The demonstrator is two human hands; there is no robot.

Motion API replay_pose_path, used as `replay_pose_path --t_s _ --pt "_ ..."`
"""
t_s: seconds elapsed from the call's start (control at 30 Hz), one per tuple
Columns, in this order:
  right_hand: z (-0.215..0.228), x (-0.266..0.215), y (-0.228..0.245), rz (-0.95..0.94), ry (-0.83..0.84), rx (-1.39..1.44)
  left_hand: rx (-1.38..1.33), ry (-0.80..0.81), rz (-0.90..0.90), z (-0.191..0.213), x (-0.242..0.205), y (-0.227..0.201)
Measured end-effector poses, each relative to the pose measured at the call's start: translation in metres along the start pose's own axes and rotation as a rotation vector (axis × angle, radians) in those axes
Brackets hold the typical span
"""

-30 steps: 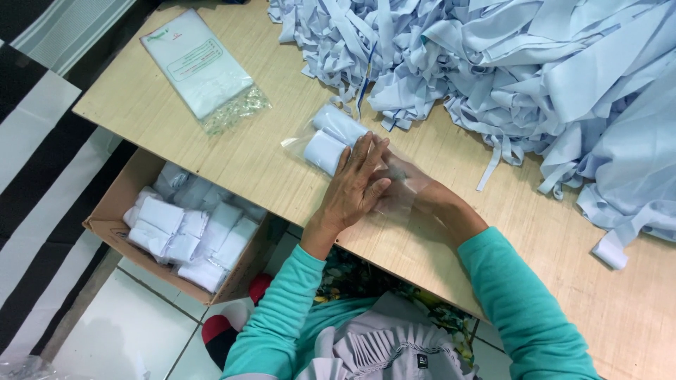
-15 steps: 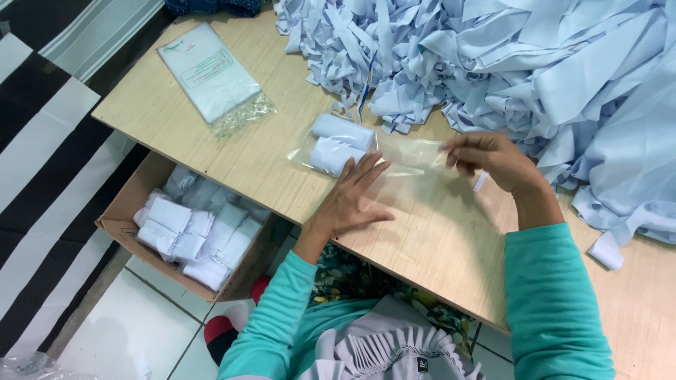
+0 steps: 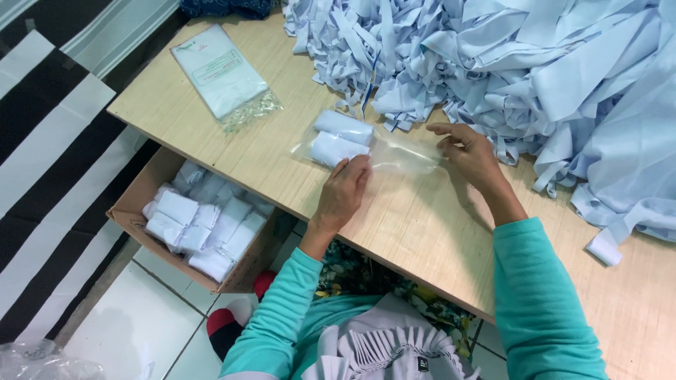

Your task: The person folds white face masks on a wooden table, places them into clear plastic bags, and puts the packaged masks into a cardboard box. The person repeats this process with multiple masks.

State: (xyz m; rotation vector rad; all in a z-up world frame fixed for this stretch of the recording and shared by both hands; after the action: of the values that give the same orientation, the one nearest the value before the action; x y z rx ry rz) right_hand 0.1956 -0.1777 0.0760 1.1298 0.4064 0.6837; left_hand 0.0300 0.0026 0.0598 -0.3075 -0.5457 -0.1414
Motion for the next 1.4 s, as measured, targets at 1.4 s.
replay_pose_path --t_s 1.4 --pt "-0.119 -0.038 0.058 -0.013 0.134 0.422 0.041 -0.263 0.007 0.086 -0.079 -0.018"
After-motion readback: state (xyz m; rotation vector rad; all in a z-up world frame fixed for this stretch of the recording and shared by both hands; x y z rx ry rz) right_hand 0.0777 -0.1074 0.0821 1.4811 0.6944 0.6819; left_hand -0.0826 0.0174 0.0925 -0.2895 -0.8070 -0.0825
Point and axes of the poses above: each hand's wrist, its own x-axis towards the middle knuckle, its own z-axis out of the back of the hand, y = z × x, the point moved 10 cm from there along x, towards the middle knuckle, and after that the axes turned 9 degrees about y, right-handed, at the moved point
